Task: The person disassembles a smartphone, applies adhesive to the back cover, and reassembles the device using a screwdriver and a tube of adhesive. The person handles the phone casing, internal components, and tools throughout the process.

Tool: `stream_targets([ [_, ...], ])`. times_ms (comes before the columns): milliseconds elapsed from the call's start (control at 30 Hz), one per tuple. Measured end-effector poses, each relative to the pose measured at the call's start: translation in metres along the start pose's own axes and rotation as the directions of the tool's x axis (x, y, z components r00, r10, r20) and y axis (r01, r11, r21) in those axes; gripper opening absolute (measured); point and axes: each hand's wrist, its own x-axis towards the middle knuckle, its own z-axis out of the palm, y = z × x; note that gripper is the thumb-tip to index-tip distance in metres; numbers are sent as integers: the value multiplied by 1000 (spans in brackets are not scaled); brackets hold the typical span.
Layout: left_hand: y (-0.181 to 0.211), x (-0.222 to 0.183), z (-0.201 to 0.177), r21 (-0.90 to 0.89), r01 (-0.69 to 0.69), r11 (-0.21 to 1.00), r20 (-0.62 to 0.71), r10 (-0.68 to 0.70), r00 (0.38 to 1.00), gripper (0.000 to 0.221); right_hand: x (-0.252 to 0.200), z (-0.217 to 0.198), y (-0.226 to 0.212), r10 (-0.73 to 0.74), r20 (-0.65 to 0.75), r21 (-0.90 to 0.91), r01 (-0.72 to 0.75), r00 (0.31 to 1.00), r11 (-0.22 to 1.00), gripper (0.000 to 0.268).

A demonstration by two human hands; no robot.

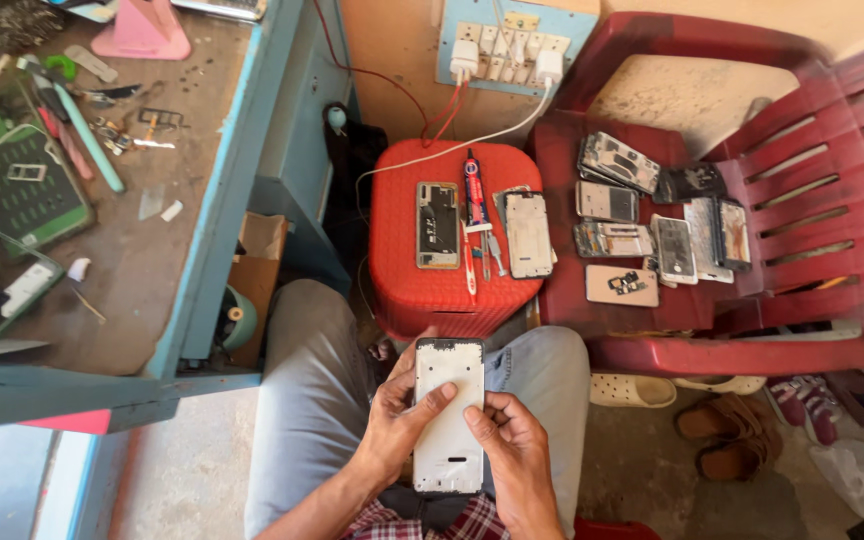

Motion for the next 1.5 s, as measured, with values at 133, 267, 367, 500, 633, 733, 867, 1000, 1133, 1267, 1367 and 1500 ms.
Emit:
stream_targets([
  [133,3,3,-12,78,-11,997,-34,14,999,30,11,1,13,-29,42,-6,29,999,1000,24],
  [267,24,0,-13,-163,169,972,-78,-183,980,30,25,3,13,-52,79,-107,61,995,992,27],
  [367,34,-2,-18,-441,214,872,-23,-249,968,29,44,6,19,-71,146,-108,88,987,990,30],
  [500,45,-2,-27,-535,208,819,-63,-284,957,24,56,16,24,-131,222,-123,161,966,979,32],
  [633,49,3,-35,-560,191,806,-115,-304,946,24,64,26,22,-75,200,-197,115,977,974,32],
  [733,42,8,-44,-614,221,757,-160,-394,905,25,67,25,22,-77,248,-322,157,966,934,34],
  [867,36,11,-56,-616,171,769,-195,-359,913,28,67,19,24,67,254,-458,59,965,887,31],
  [1000,38,6,-62,-531,215,820,-181,-358,916,32,71,9,31,155,299,-368,-35,942,929,30],
  [1133,48,2,-62,-531,187,827,-192,-332,923,37,85,8,45,122,256,-310,-39,959,950,32],
  [1267,51,8,-64,-602,203,773,-142,-353,925,38,100,4,62,116,280,-224,-53,953,973,32],
  [1367,53,14,-69,-621,173,764,-134,-322,937,37,115,-5,73,115,287,-253,-41,951,967,33],
  [1500,59,22,-73,-626,160,763,-135,-308,942,37,138,-11,88,136,263,-315,-48,955,948,32],
])
